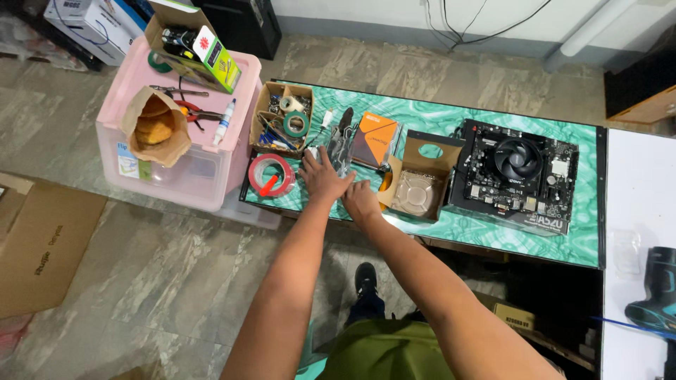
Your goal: The person unboxes a CPU cooler at a workbench, peels packaging from the cooler, positions it on the motherboard, and uses a screwdriver to drive screws securing the cooler and fan to the board. They then handle the empty packaging and place the cooler box aside on the bench.
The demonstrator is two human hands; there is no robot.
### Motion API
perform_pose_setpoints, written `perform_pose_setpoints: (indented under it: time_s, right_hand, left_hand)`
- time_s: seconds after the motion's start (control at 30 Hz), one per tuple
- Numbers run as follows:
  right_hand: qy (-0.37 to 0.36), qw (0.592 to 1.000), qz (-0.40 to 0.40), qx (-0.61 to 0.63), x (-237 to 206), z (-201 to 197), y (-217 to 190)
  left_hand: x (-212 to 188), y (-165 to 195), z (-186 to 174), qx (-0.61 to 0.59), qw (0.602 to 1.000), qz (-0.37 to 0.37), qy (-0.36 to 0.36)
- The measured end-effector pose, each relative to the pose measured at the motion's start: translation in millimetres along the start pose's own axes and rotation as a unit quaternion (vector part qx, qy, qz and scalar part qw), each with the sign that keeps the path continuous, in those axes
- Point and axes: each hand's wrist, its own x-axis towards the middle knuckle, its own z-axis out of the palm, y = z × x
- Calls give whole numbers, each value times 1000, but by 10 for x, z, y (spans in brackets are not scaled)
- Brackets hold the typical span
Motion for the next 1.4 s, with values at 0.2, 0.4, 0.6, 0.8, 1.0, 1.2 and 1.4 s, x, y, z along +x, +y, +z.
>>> perform_pose_setpoints:
  time_s: [0.2, 0.4, 0.6, 0.8, 1.0, 1.2, 1.4]
  right_hand:
    - [-26, 999, 15, 18, -115, 9, -8]
    - [-31, 998, 12, 48, -145, 53, 11]
    - [-6, 986, 22, 167, -165, 108, 45]
    - [54, 976, 43, 206, -58, -135, 185]
    - [88, 973, 66, 204, -272, -547, 786]
    - [-11, 989, 83, 119, -772, -430, 1494]
    - [-71, 991, 12, 110, -854, 56, 1374]
  left_hand:
    - [60, 59, 58, 20, 1000, 3, -11]
    - [77, 110, 36, 22, 999, -17, -23]
    - [53, 141, -111, 4, 1000, -20, -16]
    - [113, 249, -338, 0, 999, 7, 35]
    - [221, 456, -613, -35, 993, 55, 97]
    - [116, 760, -699, -46, 990, 105, 88]
    - [-335, 1044, -702, -56, 990, 123, 39]
